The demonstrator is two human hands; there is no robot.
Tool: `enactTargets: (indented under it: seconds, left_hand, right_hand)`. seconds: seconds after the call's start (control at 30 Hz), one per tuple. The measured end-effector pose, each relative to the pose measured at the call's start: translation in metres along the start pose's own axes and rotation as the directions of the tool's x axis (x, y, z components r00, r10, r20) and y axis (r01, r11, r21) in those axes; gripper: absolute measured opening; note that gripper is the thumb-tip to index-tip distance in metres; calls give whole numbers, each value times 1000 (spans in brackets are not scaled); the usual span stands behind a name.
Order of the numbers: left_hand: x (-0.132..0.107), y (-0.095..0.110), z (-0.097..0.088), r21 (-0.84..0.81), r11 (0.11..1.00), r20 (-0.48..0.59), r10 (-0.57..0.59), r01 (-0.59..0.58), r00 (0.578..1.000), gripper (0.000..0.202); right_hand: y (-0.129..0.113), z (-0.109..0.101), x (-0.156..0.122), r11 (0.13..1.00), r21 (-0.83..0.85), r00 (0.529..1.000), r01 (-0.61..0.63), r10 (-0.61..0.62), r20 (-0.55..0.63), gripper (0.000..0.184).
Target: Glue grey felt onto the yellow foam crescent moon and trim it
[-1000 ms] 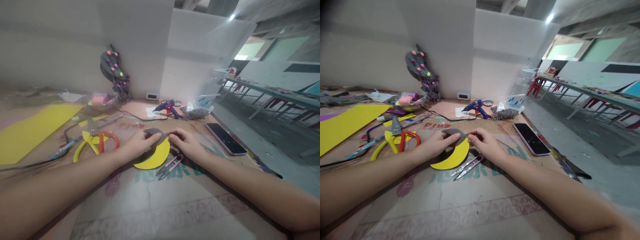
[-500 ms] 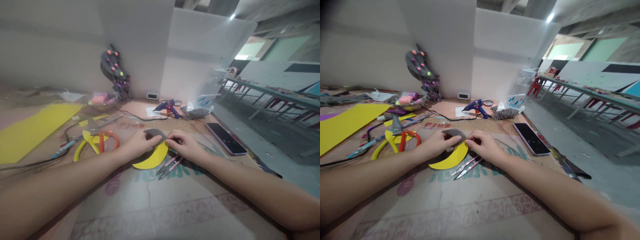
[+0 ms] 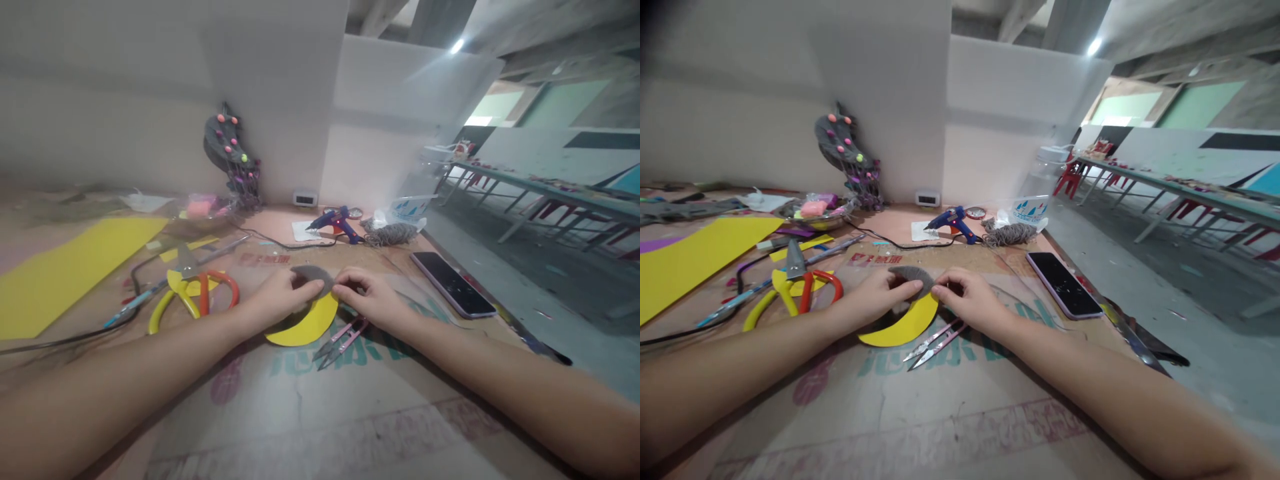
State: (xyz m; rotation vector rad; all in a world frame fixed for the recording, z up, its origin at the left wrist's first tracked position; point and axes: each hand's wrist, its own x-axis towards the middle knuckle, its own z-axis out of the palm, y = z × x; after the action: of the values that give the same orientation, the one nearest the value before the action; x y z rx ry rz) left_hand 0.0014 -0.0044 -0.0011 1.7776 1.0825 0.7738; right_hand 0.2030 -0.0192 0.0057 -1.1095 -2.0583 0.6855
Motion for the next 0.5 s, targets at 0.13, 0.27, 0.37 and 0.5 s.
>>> enactTargets:
  seconds: [0.13, 0.27, 0.37, 0.5]
  left_hand:
    - [-1, 2, -2, 45, 998, 29, 38, -40, 999, 36]
    - [-2, 3, -2, 93, 995, -2, 21, -21, 1000, 33]
    - [-2, 5, -2, 104, 994, -7, -25, 25, 1000, 34]
    - [-3, 5, -2, 103, 988, -53, -113, 118, 992, 40]
  right_hand:
    - [0, 1, 0, 999, -23, 999, 45, -45, 0, 14]
    - [4, 3, -1, 999, -9, 999, 44, -44, -8, 9]
    - [4, -2, -5, 988, -53, 967, 143, -151, -204, 30]
    - [-10, -22, -14, 898, -186, 914, 398, -406, -5, 9]
